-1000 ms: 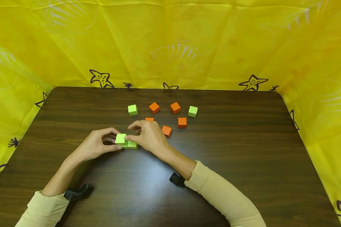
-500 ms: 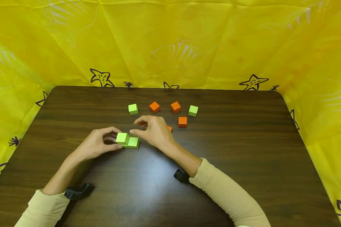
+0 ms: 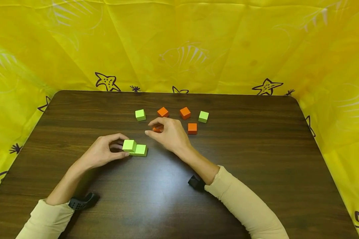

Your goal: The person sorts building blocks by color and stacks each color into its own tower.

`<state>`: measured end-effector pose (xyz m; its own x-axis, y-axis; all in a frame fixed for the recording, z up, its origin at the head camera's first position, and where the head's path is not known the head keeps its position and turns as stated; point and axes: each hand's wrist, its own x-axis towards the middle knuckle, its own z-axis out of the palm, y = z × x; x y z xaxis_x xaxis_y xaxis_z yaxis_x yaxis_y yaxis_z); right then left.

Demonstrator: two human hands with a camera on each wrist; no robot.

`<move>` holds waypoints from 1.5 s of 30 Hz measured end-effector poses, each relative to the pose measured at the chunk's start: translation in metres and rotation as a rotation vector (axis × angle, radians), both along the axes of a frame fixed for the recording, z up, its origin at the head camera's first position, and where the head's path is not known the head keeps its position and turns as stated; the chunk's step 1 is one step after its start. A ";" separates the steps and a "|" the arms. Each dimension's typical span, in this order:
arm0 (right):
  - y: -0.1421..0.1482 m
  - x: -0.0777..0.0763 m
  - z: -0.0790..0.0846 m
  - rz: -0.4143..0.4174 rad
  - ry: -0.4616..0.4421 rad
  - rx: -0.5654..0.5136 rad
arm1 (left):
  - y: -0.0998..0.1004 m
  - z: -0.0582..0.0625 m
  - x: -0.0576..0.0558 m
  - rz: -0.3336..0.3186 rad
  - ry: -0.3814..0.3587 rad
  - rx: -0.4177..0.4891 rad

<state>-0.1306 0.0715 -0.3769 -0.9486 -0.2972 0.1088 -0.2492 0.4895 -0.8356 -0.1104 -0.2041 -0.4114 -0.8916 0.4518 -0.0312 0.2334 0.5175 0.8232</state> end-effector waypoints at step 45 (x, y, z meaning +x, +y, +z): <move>0.069 -0.020 0.014 -0.137 0.018 0.001 | 0.001 0.000 0.001 -0.003 -0.027 0.004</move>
<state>-0.1507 0.1409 -0.3629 -0.9782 -0.1653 0.1260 -0.1950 0.5204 -0.8314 -0.1092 -0.2035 -0.4111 -0.8893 0.4543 -0.0532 0.2125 0.5132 0.8315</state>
